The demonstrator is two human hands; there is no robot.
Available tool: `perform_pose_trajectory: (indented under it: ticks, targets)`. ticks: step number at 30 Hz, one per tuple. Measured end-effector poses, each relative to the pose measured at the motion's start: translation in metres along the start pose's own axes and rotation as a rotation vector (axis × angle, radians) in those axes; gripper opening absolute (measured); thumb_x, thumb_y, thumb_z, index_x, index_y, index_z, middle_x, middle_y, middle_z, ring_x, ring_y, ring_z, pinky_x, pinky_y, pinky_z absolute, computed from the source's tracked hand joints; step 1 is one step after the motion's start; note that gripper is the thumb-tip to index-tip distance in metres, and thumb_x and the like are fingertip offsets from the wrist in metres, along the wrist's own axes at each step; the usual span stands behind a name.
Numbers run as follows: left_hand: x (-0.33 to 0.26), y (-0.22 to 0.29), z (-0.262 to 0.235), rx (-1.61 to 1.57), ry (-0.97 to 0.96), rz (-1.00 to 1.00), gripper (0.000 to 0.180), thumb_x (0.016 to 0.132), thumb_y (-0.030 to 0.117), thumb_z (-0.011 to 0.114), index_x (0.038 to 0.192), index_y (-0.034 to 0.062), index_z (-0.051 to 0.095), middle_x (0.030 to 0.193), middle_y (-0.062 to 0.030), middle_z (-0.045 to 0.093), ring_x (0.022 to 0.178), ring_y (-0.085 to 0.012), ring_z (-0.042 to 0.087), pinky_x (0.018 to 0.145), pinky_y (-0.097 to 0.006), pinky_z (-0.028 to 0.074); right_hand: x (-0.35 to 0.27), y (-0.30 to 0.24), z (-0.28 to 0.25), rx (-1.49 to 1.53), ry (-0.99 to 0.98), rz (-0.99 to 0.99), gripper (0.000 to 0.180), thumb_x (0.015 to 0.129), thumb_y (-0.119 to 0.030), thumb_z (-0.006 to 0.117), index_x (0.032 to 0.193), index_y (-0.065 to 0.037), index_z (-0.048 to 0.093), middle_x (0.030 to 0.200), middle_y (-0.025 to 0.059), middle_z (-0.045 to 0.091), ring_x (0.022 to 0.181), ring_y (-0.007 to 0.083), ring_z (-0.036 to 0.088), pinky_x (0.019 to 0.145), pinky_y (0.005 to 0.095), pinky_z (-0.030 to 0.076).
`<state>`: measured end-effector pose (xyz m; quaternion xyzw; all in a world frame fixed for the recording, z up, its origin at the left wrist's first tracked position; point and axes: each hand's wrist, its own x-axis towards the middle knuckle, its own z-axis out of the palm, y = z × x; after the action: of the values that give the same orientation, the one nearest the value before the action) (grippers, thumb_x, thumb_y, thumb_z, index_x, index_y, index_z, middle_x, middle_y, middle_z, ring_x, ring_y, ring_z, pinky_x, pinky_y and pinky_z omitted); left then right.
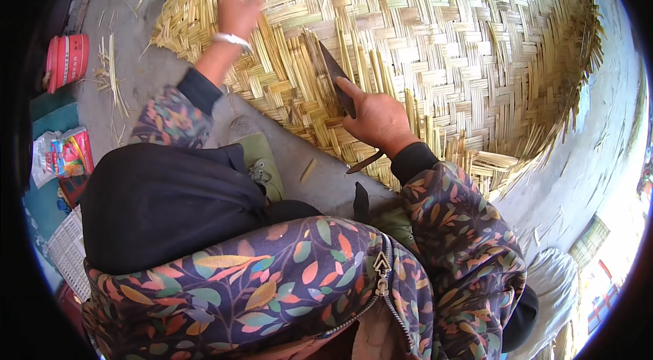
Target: The person sits on the floor and uses a curved knife to trim the edges of a large woven mat. They repeatedly tap the mat with the knife to align and cut protruding strands, working along the perimeter.
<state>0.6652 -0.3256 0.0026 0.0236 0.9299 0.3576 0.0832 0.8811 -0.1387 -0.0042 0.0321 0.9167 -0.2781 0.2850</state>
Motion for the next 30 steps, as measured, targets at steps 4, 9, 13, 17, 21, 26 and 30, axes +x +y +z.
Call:
perform_pose_trajectory:
  ticks: [4, 9, 13, 17, 21, 26, 30]
  targets:
    - [0.004, 0.003, -0.046, -0.344, -0.636, 0.139, 0.022, 0.088, 0.014, 0.057, 0.102, 0.0041, 0.072, 0.096, -0.0091, 0.072, 0.086, -0.0164, 0.068, 0.081, -0.032, 0.054, 0.001, -0.008, -0.011, -0.073, -0.065, 0.002, 0.070, 0.080, -0.031, 0.064, 0.145, -0.026, 0.040, 0.078, 0.0167, 0.068, 0.073, 0.0354, 0.067, 0.066, 0.0477, 0.054]
    - [-0.082, -0.046, -0.011, -0.261, -1.246, 0.195, 0.028, 0.094, 0.021, 0.060, 0.117, 0.0047, 0.065, 0.101, -0.0076, 0.071, 0.092, -0.0155, 0.068, 0.080, -0.029, 0.053, 0.001, -0.020, -0.035, -0.263, -0.073, -0.104, 0.054, 0.082, -0.038, 0.064, 0.133, -0.020, 0.053, 0.085, 0.0153, 0.068, 0.082, 0.0327, 0.068, 0.071, 0.0457, 0.053]
    - [-0.102, -0.042, 0.024, -0.465, -0.839, -0.374, 0.025, 0.095, 0.023, 0.060, 0.110, 0.0027, 0.063, 0.086, -0.0067, 0.069, 0.070, -0.0126, 0.067, 0.058, -0.025, 0.050, 0.013, -0.023, -0.041, -0.203, 0.247, -0.165, 0.035, 0.087, -0.031, 0.062, 0.116, -0.011, 0.064, 0.093, 0.0167, 0.063, 0.083, 0.0341, 0.065, 0.074, 0.0450, 0.052]
    - [-0.107, -0.024, 0.036, -0.612, -0.872, -0.505, 0.024, 0.096, 0.030, 0.061, 0.092, 0.0066, 0.061, 0.071, -0.0045, 0.066, 0.052, -0.0107, 0.062, 0.043, -0.023, 0.043, 0.044, -0.027, -0.027, 0.233, 0.319, -0.023, 0.032, 0.086, -0.029, 0.064, 0.100, -0.001, 0.067, 0.086, 0.0236, 0.067, 0.084, 0.0397, 0.065, 0.077, 0.0449, 0.052]
    - [-0.114, -0.032, 0.044, -0.776, -0.894, -0.668, 0.031, 0.095, 0.040, 0.061, 0.084, 0.0114, 0.060, 0.064, -0.0022, 0.063, 0.050, -0.0094, 0.059, 0.043, -0.022, 0.042, 0.065, -0.034, -0.010, 0.475, 0.238, 0.046, 0.033, 0.088, -0.032, 0.064, 0.096, -0.001, 0.070, 0.082, 0.0222, 0.069, 0.080, 0.0372, 0.067, 0.075, 0.0414, 0.053]
    - [-0.117, -0.039, 0.048, -0.898, -0.907, -0.710, 0.030, 0.095, 0.039, 0.062, 0.083, 0.0120, 0.059, 0.061, -0.0022, 0.061, 0.045, -0.0086, 0.054, 0.039, -0.023, 0.038, 0.079, -0.038, -0.011, 0.553, 0.123, 0.163, 0.034, 0.088, -0.035, 0.064, 0.092, -0.001, 0.071, 0.077, 0.0158, 0.070, 0.075, 0.0312, 0.069, 0.073, 0.0394, 0.053]
    - [-0.121, -0.034, 0.045, -0.978, -0.905, -0.799, 0.033, 0.095, 0.038, 0.062, 0.077, 0.0109, 0.056, 0.056, -0.0023, 0.056, 0.040, -0.0094, 0.047, 0.036, -0.023, 0.033, 0.088, -0.034, -0.013, 0.488, 0.040, 0.235, 0.036, 0.087, -0.037, 0.064, 0.084, -0.003, 0.072, 0.071, 0.0124, 0.070, 0.067, 0.0258, 0.068, 0.068, 0.0373, 0.054]
